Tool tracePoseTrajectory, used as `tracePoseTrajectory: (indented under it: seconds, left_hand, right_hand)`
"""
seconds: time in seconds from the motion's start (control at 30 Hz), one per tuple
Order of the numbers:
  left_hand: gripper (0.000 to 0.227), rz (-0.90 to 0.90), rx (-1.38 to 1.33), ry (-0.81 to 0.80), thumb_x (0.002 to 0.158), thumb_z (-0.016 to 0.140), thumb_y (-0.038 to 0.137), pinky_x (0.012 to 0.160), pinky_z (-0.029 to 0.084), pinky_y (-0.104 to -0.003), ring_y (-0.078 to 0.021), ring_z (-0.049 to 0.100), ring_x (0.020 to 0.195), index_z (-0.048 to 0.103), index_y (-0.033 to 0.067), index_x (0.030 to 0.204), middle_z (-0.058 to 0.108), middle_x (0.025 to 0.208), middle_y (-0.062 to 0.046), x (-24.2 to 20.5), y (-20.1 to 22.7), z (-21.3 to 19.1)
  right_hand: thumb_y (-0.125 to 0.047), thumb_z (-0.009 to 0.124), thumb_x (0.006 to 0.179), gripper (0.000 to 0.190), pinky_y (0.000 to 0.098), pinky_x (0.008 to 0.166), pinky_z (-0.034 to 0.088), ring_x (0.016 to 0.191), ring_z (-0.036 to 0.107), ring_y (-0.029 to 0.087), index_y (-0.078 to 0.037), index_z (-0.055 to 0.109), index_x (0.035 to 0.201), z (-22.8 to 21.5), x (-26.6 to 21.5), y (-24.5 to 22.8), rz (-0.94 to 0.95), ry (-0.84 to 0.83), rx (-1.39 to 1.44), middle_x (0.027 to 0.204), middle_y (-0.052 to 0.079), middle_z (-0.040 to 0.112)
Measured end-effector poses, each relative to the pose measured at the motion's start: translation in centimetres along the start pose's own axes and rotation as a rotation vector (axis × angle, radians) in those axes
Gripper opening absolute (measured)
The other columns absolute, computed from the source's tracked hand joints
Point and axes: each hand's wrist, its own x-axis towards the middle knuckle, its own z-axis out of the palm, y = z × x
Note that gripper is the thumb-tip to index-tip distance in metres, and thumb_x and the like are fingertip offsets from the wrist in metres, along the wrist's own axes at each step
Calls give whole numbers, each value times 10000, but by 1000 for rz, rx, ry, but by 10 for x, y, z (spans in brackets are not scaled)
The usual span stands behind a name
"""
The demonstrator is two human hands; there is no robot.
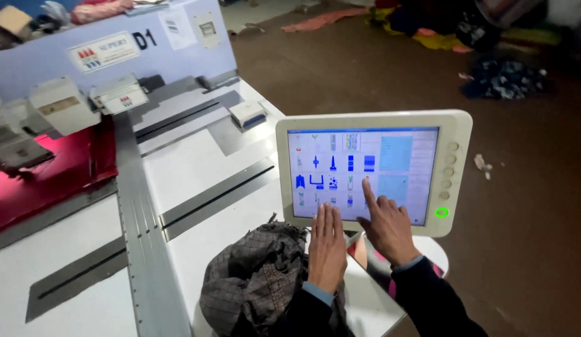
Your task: Operating the touch-screen control panel of an industrial embroidery machine to select designs and configure settings.
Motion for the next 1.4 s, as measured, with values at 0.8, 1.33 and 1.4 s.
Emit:
tracePoseTrajectory:
  seconds: [0.8,1.33,1.4]
  left_hand:
    - [735,0,-147,-300,914,541,77,799,495,-414,-313,546,941,291,2,1601,593,1028,-133,-37,-12,53]
    - [843,-51,-59,-356,921,585,105,602,485,-381,-218,618,623,167,31,1649,638,714,-14,-33,-2,59]
    - [813,-47,-51,-293,911,600,139,579,480,-380,-214,626,587,248,53,1638,637,691,11,-34,-1,61]
  right_hand:
    - [-241,552,1006,785,377,476,568,532,619,242,-257,58,1615,21,19,-6,2,277,356,1026,159,689]
    - [-211,623,929,370,418,648,506,675,674,290,-201,658,1297,55,-26,-10,-36,278,474,833,53,740]
    - [-167,627,872,545,481,523,508,696,704,331,-257,556,1404,78,-24,-7,-204,251,287,1070,1,743]
